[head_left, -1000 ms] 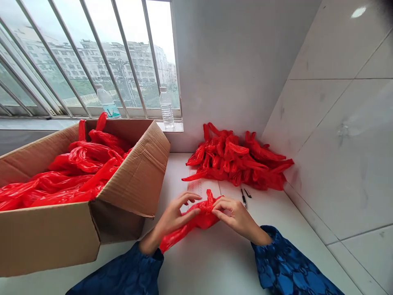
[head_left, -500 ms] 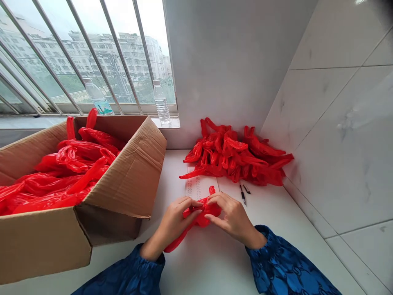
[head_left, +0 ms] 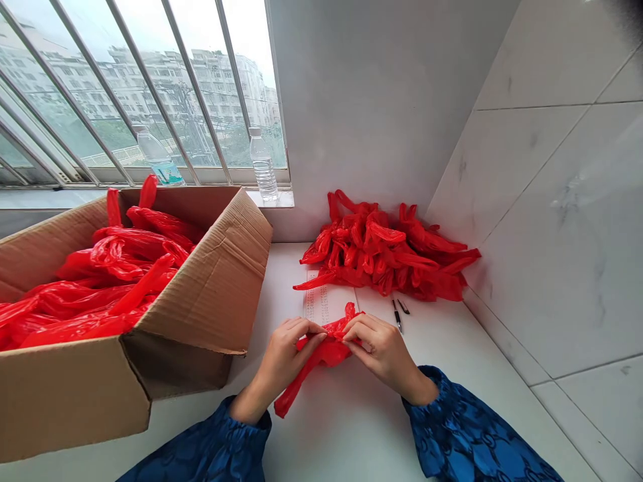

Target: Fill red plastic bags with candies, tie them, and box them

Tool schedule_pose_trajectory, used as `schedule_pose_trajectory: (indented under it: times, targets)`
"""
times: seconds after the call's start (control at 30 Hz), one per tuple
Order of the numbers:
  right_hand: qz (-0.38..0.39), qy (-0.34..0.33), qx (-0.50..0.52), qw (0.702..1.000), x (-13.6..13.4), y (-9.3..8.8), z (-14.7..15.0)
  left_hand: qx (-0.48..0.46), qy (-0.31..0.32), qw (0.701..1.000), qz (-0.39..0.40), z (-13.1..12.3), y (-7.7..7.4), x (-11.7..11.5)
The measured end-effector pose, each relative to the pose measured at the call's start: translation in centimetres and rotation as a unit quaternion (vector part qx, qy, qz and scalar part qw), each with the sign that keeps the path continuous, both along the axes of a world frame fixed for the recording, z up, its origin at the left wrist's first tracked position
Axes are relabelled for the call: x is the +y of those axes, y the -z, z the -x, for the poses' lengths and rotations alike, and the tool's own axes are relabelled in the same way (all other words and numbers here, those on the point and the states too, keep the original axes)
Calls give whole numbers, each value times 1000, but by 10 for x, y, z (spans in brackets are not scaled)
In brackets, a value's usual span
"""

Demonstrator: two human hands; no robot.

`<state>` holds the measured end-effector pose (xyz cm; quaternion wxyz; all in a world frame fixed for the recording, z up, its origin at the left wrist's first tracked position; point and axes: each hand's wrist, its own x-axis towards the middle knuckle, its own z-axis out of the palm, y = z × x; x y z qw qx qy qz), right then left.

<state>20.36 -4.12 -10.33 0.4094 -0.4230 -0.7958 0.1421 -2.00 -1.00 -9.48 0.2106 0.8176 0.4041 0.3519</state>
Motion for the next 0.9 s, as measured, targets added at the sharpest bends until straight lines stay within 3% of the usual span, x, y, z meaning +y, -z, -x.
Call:
schedule_pose_trajectory:
  times: [0.13,0.3,0.47,0.63,0.73,0.9]
  targets:
    - [34,-8,13,999,-2,-9,-22,-21,-42,999,0,9,1,6]
    - [71,68,73,992,-1,-17,-52,-66,-120,991,-4,31,0,19]
    - [72,58,104,990,-3,-14,-17,-46,-57,997,8,16,-1,6]
    - [66,51,66,994,-10,-10,13,-43,-6,998,-47,-2,-1,-8]
    - [57,67,111,990,-9,-12,2,-54,-58,995,-58,1,-2,-5]
    - [52,167,235,956,-5,-14,-29,-88,-139,986,-39,15,1,6]
